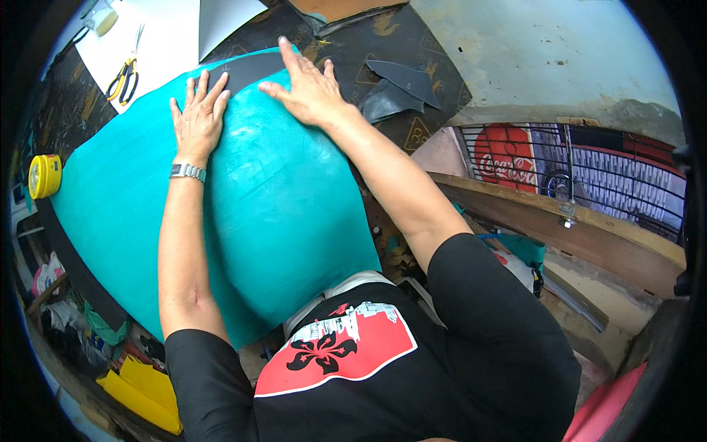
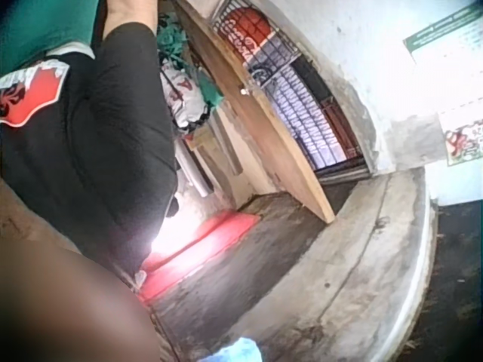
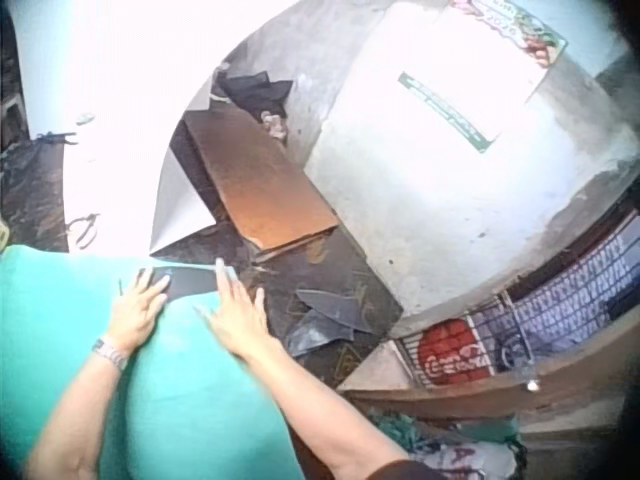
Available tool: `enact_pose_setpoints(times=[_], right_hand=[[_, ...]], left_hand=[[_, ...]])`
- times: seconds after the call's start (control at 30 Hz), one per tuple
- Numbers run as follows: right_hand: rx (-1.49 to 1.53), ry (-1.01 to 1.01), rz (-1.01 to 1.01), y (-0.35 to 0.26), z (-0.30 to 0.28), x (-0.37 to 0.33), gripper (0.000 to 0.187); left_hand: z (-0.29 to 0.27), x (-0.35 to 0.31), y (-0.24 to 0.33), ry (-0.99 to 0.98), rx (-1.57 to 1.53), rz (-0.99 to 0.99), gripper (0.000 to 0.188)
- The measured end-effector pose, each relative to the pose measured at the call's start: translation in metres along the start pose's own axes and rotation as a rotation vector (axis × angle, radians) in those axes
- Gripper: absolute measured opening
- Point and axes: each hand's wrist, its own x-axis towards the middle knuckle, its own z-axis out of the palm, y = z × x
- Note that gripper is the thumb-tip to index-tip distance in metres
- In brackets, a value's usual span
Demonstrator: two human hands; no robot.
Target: The person smooths a large teal sheet on a workbench, then repeatedly picks up black cut pieces and places them in rows on the sheet. The person adjusts the positions of the pieces to align them neatly.
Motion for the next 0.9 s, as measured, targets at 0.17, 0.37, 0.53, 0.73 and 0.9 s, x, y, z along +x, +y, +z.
enact_pose_setpoints(times=[0.17,0.37,0.53,0.73,0.9], right_hand=[[-0.186,0.256,0.072,0.047,-0.083,-0.005,0.101],[-0.158,0.276,0.273,0.119,-0.121,-0.007,0.089],[-0.311,0.103,0.085,0.150,-0.113,-0.008,0.091],[-0.049,0.072,0.100,0.169,-0.117,-0.010,0.075],[-0.158,0.533,0.112,0.178,-0.186,-0.053,0.067]], left_hand=[[-0.034,0.017,0.015,0.081,-0.300,-0.194,0.041],[-0.057,0.010,0.179,0.179,-1.016,0.480,0.026],[-0.041,-0.005,0.266,-0.054,-0.759,0.509,0.038],[-0.016,0.004,0.274,0.006,-0.625,0.493,0.033],[-0.014,0.012,0.278,-0.032,-0.605,0.467,0.030]])
